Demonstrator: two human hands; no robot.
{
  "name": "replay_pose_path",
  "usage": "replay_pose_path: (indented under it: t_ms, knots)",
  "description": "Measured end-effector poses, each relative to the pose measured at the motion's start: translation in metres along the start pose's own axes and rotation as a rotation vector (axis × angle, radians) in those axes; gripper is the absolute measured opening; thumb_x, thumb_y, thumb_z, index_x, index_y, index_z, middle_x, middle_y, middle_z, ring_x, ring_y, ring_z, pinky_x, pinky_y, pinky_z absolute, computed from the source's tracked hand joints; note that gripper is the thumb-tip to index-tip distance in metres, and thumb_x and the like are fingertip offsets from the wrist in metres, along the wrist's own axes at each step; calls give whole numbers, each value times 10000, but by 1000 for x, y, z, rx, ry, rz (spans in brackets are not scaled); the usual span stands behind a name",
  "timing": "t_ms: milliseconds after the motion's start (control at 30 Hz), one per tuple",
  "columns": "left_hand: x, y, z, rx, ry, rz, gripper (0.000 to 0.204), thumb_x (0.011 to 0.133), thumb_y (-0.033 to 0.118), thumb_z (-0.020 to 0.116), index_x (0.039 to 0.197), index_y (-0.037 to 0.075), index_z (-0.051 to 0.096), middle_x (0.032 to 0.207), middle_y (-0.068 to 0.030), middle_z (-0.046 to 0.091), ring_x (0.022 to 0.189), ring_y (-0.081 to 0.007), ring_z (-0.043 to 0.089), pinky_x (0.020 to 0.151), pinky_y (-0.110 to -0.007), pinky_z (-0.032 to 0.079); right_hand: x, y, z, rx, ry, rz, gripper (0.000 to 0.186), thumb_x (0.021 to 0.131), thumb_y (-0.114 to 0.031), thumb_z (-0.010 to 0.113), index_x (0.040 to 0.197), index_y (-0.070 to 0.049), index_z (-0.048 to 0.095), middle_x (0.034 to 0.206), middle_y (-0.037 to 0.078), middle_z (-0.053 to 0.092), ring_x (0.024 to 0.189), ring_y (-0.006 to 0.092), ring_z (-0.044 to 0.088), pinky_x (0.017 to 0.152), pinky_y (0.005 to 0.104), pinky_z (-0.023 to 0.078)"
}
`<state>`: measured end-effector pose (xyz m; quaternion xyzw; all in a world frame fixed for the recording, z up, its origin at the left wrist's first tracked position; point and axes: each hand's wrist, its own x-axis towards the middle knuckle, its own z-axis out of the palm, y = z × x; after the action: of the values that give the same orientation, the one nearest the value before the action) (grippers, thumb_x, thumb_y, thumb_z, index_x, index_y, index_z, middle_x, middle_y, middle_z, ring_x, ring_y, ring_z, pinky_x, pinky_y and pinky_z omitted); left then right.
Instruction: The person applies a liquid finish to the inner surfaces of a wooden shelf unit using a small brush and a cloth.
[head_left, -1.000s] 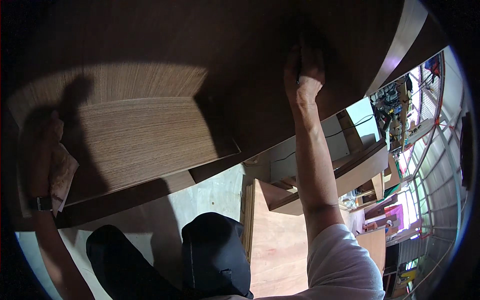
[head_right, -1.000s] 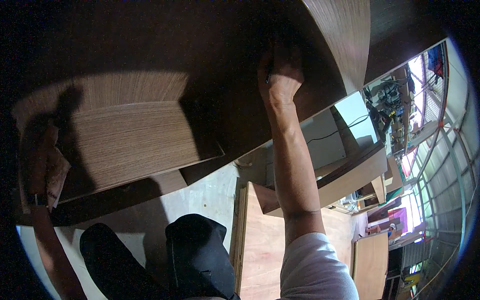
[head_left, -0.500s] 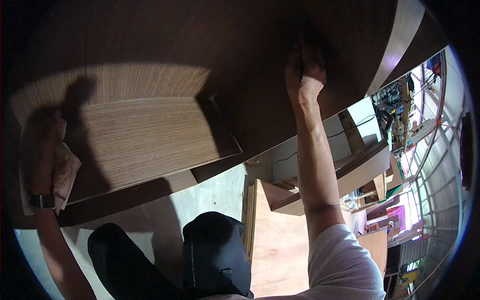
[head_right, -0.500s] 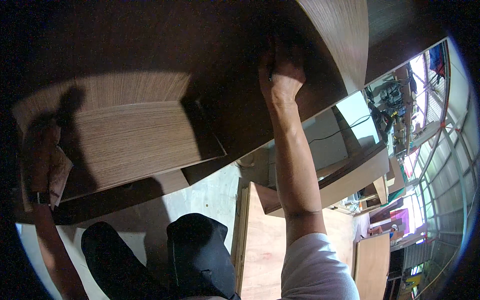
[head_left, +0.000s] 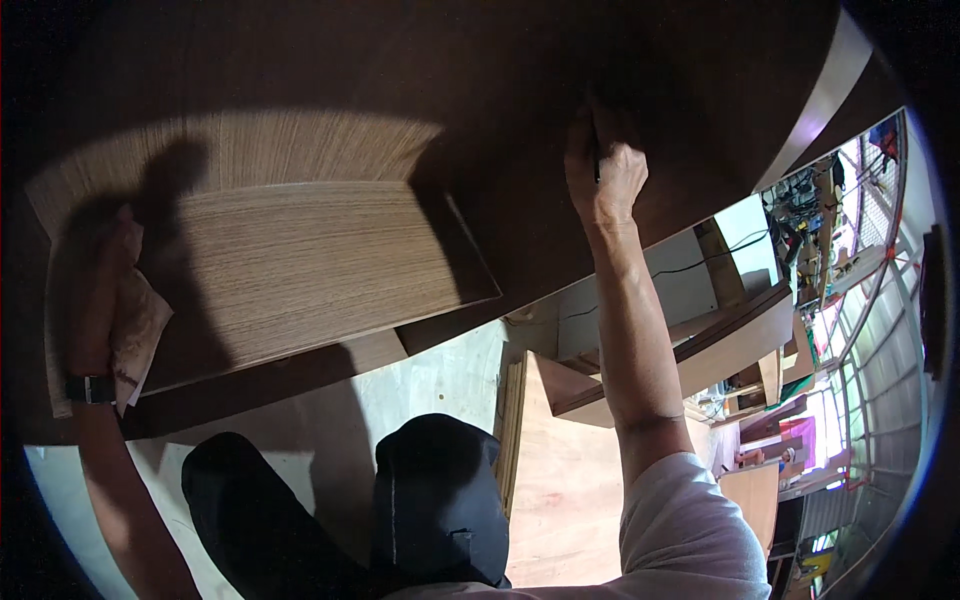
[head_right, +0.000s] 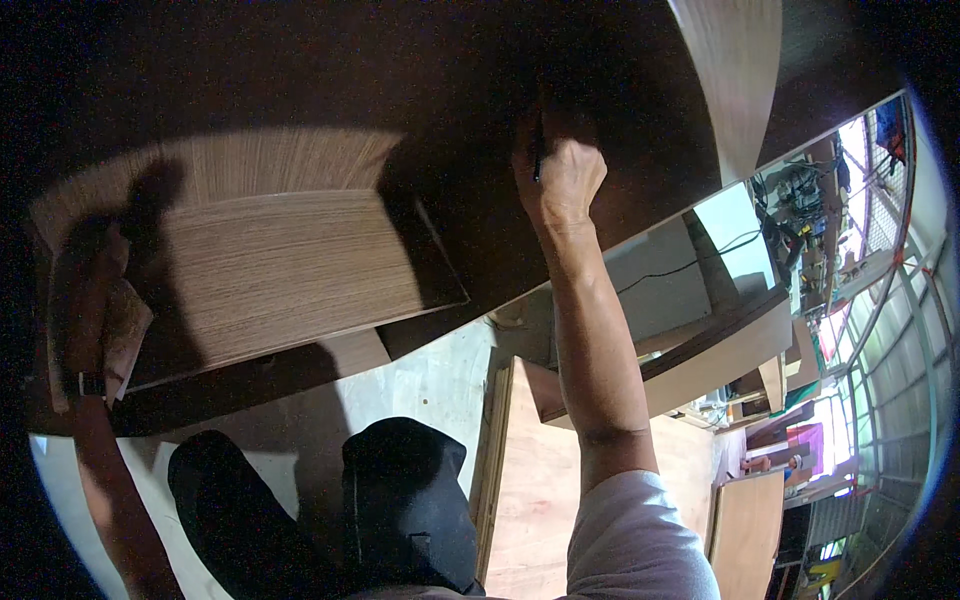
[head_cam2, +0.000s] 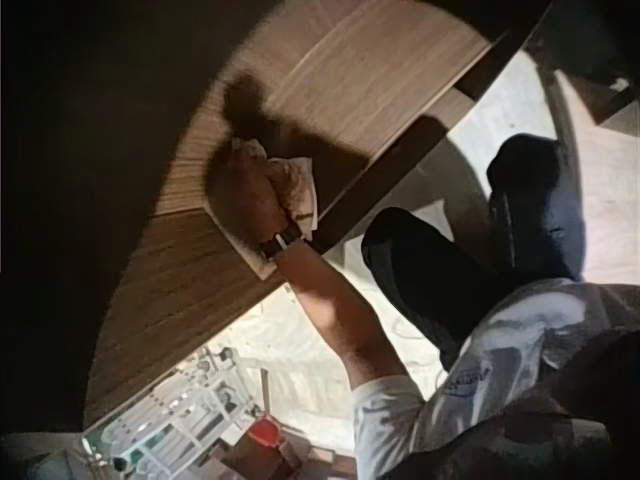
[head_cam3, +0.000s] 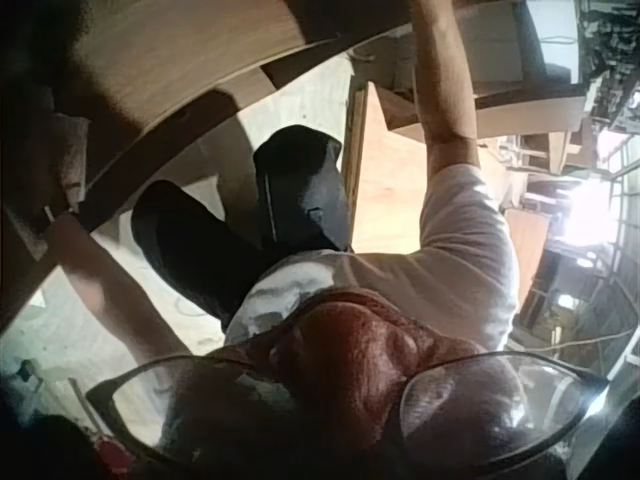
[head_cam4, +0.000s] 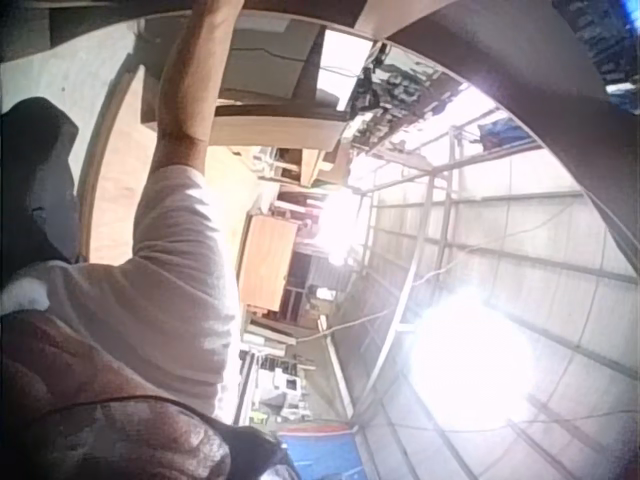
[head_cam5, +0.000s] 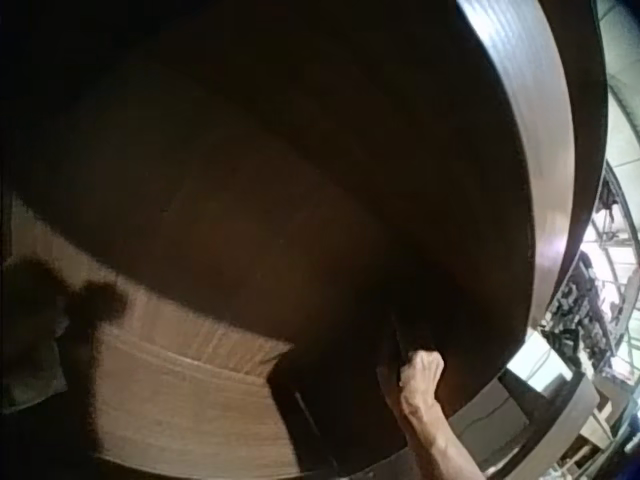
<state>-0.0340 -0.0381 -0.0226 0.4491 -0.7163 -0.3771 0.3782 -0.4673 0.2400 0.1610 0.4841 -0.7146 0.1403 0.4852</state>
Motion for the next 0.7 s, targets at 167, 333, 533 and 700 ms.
replay_pose_path:
  t_ms: [167,333,533,700]
  knots:
    - [-2,-18,1,-200,-19,47,374,1021,323,567,1235,49,705,1226,-85,716,1130,-141,656,996,-290,453,-16,-7,3,-36,-150,55,324,921,-161,629,1230,-137,720,1037,158,716,875,357,710,742,446,585]
    - [1,-13,-8,-145,-87,-13,456,993,369,637,1300,32,648,1270,-89,672,1167,-176,611,1042,-319,436,-36,-10,14,-7,-76,-38,266,919,-142,645,1171,-120,725,915,128,683,780,332,684,667,435,568]
    - [4,-11,0,-121,-122,-98,554,991,392,651,1403,29,583,1389,-84,611,1267,-188,557,1111,-325,393,-52,-19,18,7,-117,-58,253,918,-138,648,1161,-112,711,886,104,647,771,304,675,635,415,556]
    - [4,-29,-5,-111,-92,38,441,1061,338,502,1412,89,599,1279,-69,645,1191,-122,582,1080,-269,383,-62,-26,26,86,-134,-66,305,889,-119,669,1190,-73,687,888,108,639,794,298,661,650,409,560]
